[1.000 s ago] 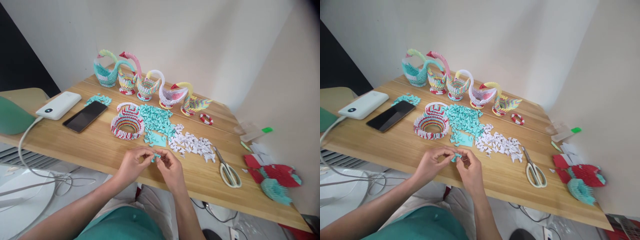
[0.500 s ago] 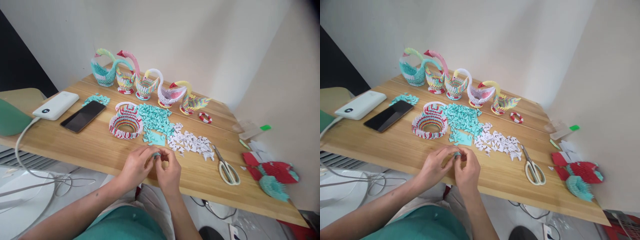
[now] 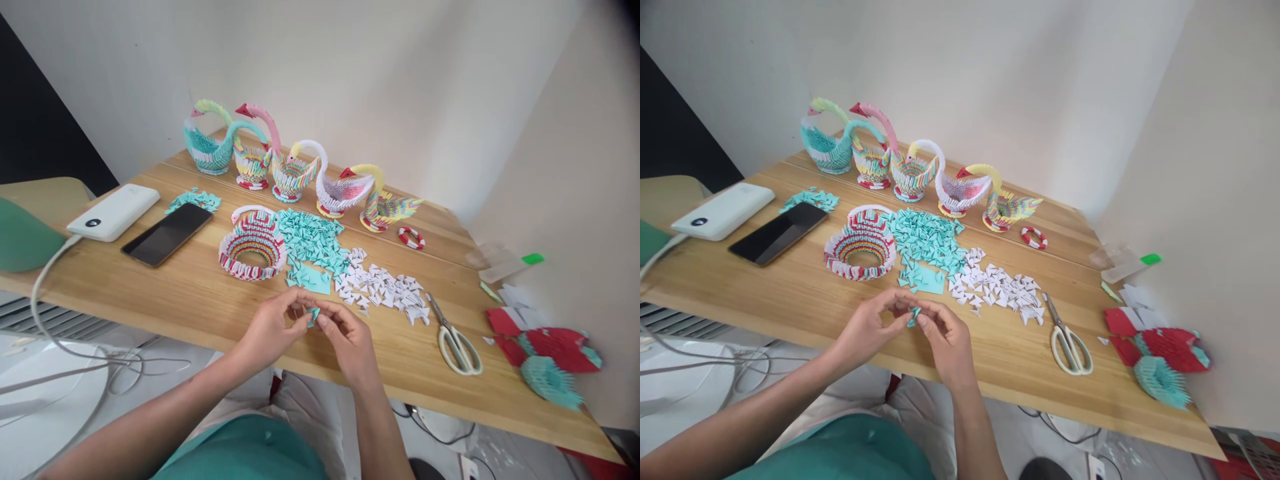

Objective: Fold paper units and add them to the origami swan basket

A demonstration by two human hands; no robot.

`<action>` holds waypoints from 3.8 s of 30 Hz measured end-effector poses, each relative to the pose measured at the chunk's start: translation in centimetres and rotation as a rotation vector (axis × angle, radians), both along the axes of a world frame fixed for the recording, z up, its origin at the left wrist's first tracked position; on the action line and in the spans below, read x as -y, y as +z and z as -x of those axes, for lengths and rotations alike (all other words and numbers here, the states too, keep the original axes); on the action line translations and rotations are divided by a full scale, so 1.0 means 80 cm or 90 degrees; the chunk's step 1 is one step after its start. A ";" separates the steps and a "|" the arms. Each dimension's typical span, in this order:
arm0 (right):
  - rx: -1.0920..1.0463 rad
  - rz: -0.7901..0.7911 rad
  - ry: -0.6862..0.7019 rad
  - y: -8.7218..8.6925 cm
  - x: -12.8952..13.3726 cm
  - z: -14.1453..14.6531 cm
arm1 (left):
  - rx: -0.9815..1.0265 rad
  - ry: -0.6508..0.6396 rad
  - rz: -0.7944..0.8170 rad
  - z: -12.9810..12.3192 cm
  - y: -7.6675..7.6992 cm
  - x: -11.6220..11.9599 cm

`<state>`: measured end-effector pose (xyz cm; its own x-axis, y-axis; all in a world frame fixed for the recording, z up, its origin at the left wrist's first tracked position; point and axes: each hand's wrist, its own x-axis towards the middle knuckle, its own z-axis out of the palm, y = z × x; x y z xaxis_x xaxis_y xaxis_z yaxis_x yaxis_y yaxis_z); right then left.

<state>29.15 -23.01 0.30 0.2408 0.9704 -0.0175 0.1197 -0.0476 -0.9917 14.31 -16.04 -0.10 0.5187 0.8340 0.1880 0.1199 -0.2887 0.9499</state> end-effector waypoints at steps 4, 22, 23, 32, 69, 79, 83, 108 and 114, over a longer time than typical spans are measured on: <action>0.039 0.000 0.004 -0.003 0.000 0.000 | -0.024 0.006 -0.018 0.000 -0.003 0.002; 0.127 -0.095 -0.157 -0.005 0.000 0.020 | 0.022 0.075 -0.269 -0.004 -0.017 0.025; 0.095 -0.083 -0.164 -0.006 -0.001 0.021 | 0.023 0.075 -0.271 -0.004 -0.018 0.025; 0.002 -0.030 -0.201 -0.005 -0.001 0.015 | 0.132 0.022 0.083 0.003 -0.012 0.013; 0.109 -0.079 -0.149 -0.019 0.012 0.045 | 0.185 0.039 0.258 0.001 -0.008 0.004; -0.021 -0.017 -0.081 -0.007 0.001 0.008 | 0.131 -0.016 0.186 0.005 -0.011 0.004; 0.025 -0.020 -0.077 -0.008 0.001 0.014 | 0.090 0.004 0.140 0.005 -0.004 0.004; 0.110 -0.088 -0.064 -0.008 0.004 0.009 | 0.131 -0.105 0.219 0.007 -0.006 -0.006; 0.105 -0.063 -0.097 -0.010 0.002 0.010 | 0.123 -0.080 0.207 0.004 -0.010 -0.001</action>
